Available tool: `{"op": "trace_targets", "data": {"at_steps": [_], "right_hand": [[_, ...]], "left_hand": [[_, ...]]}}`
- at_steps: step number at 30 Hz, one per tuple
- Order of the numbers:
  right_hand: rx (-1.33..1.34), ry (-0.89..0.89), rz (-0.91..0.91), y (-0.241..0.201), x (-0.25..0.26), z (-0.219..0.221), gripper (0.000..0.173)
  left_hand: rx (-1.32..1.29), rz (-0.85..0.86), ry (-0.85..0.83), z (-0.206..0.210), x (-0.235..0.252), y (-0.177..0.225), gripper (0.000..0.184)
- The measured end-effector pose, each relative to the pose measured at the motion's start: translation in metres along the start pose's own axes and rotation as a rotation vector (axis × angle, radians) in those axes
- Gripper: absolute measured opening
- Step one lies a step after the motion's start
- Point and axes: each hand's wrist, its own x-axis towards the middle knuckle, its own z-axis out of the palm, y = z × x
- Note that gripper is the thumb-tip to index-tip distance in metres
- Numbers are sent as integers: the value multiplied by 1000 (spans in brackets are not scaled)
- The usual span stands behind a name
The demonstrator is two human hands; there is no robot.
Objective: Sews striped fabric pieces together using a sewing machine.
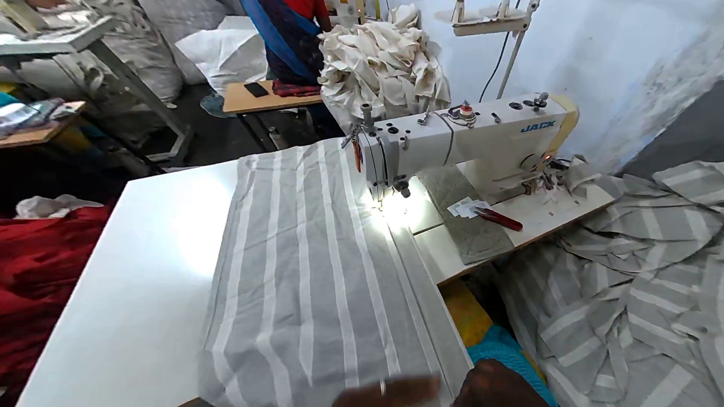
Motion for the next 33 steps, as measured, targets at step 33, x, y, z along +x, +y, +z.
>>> {"op": "trace_targets", "data": {"at_steps": [33], "right_hand": [[-396, 492, 14, 100, 190, 26, 17]], "left_hand": [[1022, -91, 507, -7, 122, -148, 37]]}}
